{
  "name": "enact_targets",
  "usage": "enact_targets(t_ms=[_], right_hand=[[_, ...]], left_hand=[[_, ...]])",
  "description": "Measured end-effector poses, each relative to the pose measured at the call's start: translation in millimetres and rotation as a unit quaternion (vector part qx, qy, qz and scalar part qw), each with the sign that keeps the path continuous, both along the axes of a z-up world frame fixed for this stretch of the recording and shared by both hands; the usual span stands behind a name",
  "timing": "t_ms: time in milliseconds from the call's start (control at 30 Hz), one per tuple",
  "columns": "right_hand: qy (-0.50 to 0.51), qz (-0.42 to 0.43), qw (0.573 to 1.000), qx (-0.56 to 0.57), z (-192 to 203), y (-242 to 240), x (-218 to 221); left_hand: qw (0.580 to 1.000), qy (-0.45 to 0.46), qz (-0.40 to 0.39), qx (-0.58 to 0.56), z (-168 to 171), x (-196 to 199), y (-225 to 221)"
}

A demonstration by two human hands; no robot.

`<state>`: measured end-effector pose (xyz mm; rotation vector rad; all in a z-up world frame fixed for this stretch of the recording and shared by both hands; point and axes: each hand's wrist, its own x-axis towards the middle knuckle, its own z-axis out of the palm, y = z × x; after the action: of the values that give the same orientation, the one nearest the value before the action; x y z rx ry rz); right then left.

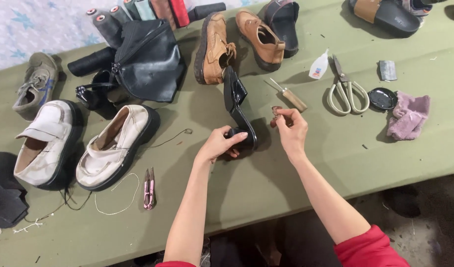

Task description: Repairing a black sandal by inspecting the heel and using a small tool for adjustments.

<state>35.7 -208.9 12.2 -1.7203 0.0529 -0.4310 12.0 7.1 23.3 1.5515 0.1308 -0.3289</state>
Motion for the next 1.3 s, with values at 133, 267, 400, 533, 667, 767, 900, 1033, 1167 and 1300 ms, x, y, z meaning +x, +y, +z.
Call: enact_targets(t_ms=[133, 267, 400, 533, 667, 767, 900, 1033, 1167, 1300], right_hand=[[-0.03, -0.021, 0.999, 0.017, -18.6, -3.4, 12.0], [-0.047, -0.023, 0.997, 0.061, -12.3, -6.7, 11.8], [-0.063, -0.02, 0.996, 0.067, -15.3, -4.7, 14.4], [-0.052, -0.024, 0.997, 0.056, -12.1, -5.9, 14.6], [-0.052, -0.012, 0.996, 0.066, -7.2, -0.4, 10.0], [-0.077, -0.009, 0.995, 0.065, -7.3, -8.3, 13.5], [-0.141, -0.049, 0.986, -0.079, -9.7, -63.3, 40.8], [-0.174, -0.052, 0.971, -0.156, 19.7, -139.2, 66.6], [-0.12, -0.157, 0.926, -0.322, -3.2, -239.9, 101.8], [0.024, -0.198, 0.87, -0.451, -30.7, -307.0, 128.3]], left_hand=[[0.991, -0.029, 0.006, -0.128, -17.1, 13.5, -4.9], [0.887, -0.012, 0.003, -0.462, -3.7, 12.9, -17.3], [0.798, -0.045, -0.015, -0.601, 21.2, 13.6, -35.8], [0.81, -0.096, 0.041, -0.578, 31.8, 19.7, -29.9], [0.855, -0.16, 0.005, -0.493, 40.1, 7.0, -25.5], [0.857, -0.17, -0.006, -0.486, 35.8, 2.4, -28.1], [0.837, -0.179, -0.071, -0.512, -2.6, 3.5, -28.8], [0.814, -0.189, -0.108, -0.539, -2.9, 1.5, -21.1], [0.755, -0.108, -0.174, -0.623, 11.0, -8.6, -12.1], [0.771, -0.121, -0.203, -0.591, -0.3, -6.0, -14.5]])
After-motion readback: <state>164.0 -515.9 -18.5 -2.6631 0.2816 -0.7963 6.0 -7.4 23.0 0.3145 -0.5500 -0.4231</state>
